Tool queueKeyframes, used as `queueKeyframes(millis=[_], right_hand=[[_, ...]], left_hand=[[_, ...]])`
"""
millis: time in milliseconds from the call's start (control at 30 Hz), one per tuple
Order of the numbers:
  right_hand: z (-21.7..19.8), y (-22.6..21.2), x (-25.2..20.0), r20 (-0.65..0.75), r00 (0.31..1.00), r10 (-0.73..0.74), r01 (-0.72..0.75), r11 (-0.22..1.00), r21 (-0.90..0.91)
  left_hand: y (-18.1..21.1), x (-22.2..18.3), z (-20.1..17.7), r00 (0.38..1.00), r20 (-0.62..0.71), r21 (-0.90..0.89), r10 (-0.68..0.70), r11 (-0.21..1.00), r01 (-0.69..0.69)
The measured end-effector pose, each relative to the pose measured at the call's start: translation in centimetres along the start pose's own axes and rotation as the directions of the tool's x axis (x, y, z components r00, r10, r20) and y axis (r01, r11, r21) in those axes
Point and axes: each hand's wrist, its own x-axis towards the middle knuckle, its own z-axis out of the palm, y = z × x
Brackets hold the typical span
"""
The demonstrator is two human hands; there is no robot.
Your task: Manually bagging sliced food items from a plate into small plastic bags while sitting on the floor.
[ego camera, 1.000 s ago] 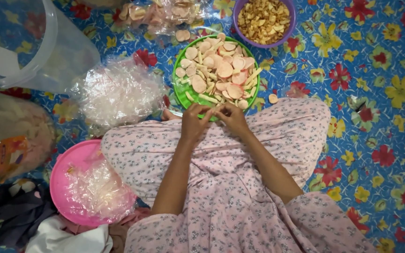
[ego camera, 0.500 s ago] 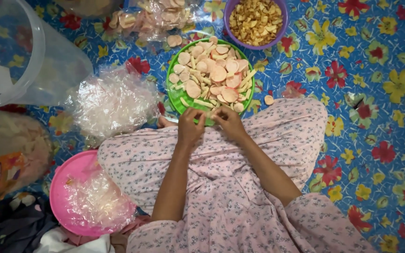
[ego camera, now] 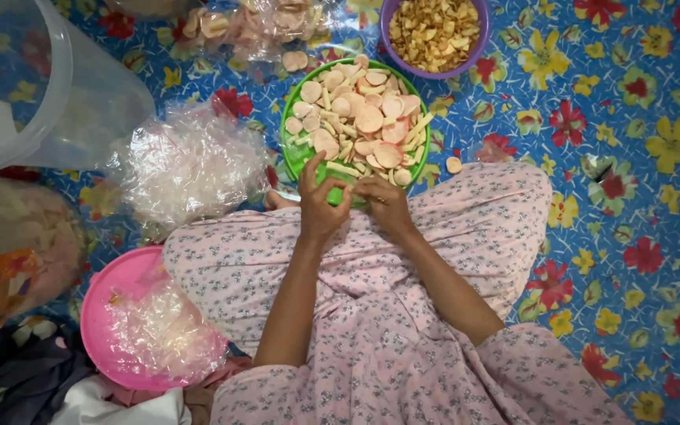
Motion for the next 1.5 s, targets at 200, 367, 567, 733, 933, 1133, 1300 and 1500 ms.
queueKeyframes(millis=[200, 367, 567, 733, 933, 1133, 1300, 1500], right_hand=[[-0.9, -2.0, 0.5, 0.061, 0.978, 0.199, -0.207, 0.953, 0.223], [-1.3, -1.2, 0.3, 0.079, 0.937, 0.34, -0.348, 0.902, 0.255], [-1.6, -0.4, 0.3, 0.075, 0.879, 0.47, -0.472, 0.842, 0.261], [-1.5, -1.7, 0.3, 0.118, 0.895, 0.43, -0.446, 0.867, 0.22], [-1.2, -3.7, 0.0, 0.17, 0.914, 0.369, -0.402, 0.88, 0.252], [-2.1, -4.7, 0.3, 0.122, 0.892, 0.436, -0.45, 0.884, 0.129], [-4.0, -0.9, 3.0, -0.038, 0.951, 0.307, -0.303, 0.901, -0.31], [-5.9, 2.6, 4.0, -0.068, 0.939, 0.338, -0.315, 0.76, -0.568]], left_hand=[[-1.1, -0.5, 0.2, 0.978, 0.052, -0.159, -0.203, 0.965, 0.208], [-0.8, -0.5, -0.7, 0.875, 0.164, -0.224, -0.456, 0.847, 0.483], [-0.3, -0.7, -1.0, 0.82, 0.182, -0.426, -0.543, 0.708, 0.563], [-1.7, -1.5, -0.5, 0.839, 0.342, -0.509, -0.423, 0.668, 0.544], [-2.2, -2.6, 0.6, 0.869, 0.33, -0.456, -0.369, 0.743, 0.489], [-1.1, -1.8, -0.1, 0.855, 0.264, -0.389, -0.446, 0.762, 0.518], [0.6, -0.5, -0.6, 0.822, 0.216, -0.408, -0.527, 0.716, 0.566], [0.2, 0.0, -0.3, 0.813, 0.179, -0.375, -0.554, 0.726, 0.577]])
